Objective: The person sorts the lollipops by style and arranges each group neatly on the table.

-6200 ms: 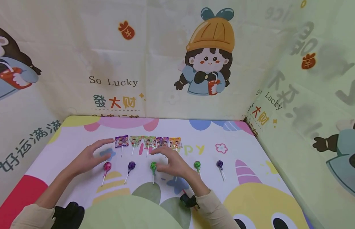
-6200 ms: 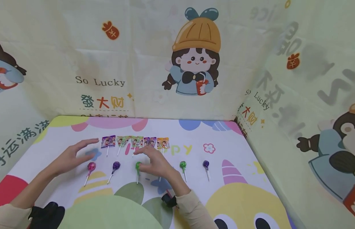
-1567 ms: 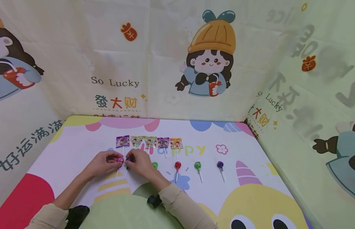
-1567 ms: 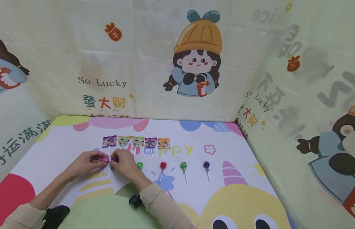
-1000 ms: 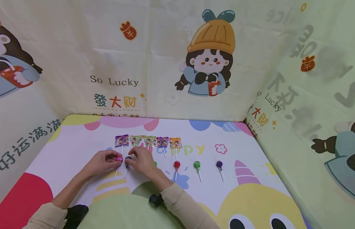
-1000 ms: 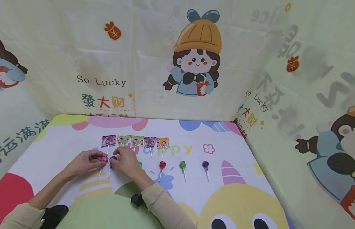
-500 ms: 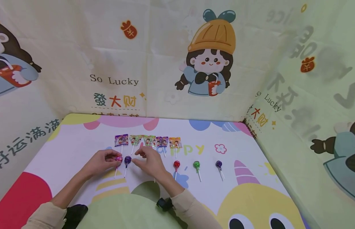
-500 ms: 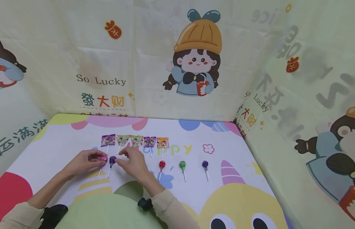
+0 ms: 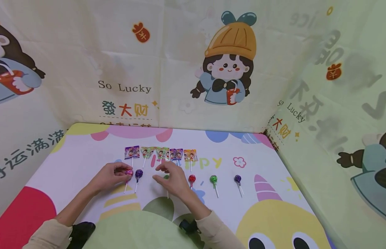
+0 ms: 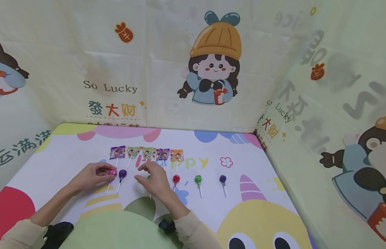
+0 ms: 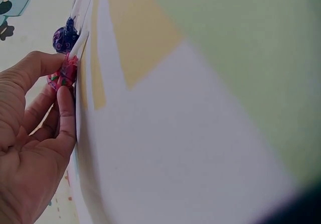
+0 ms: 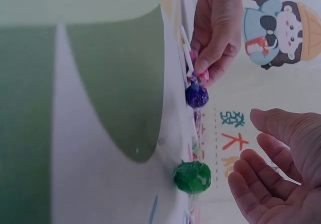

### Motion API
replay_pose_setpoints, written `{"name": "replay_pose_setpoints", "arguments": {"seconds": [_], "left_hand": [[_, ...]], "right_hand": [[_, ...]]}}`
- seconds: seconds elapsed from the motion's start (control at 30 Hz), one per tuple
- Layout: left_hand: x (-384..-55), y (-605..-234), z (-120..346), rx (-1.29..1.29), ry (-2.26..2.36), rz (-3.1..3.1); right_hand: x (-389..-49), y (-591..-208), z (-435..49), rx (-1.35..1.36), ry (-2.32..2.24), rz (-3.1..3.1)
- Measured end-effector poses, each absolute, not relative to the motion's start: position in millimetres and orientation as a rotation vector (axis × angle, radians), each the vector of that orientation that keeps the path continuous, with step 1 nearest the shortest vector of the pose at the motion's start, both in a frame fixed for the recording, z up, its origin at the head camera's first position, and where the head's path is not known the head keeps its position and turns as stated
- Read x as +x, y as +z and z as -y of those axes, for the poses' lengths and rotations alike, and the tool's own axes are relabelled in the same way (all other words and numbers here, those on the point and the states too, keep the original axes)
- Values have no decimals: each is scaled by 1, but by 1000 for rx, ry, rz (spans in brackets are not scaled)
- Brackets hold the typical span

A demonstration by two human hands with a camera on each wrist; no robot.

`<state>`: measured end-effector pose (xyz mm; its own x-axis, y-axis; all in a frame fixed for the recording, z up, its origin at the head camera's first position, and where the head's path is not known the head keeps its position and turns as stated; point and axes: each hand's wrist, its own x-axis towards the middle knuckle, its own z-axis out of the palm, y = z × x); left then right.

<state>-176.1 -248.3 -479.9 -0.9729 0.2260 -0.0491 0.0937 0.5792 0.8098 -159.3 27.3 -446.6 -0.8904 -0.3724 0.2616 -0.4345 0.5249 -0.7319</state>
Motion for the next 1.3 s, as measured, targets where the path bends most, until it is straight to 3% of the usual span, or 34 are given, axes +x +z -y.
{"name": "replay_pose_setpoints", "arguments": {"seconds": [0.47, 1.3], "left_hand": [[-176, -480, 249, 288, 1366, -2656], [-177, -482, 249, 312, 1389, -2648]], "right_hand": [[-157, -456, -52, 697, 1283, 2795], [-165, -468, -54, 685, 1406, 2852]]}}
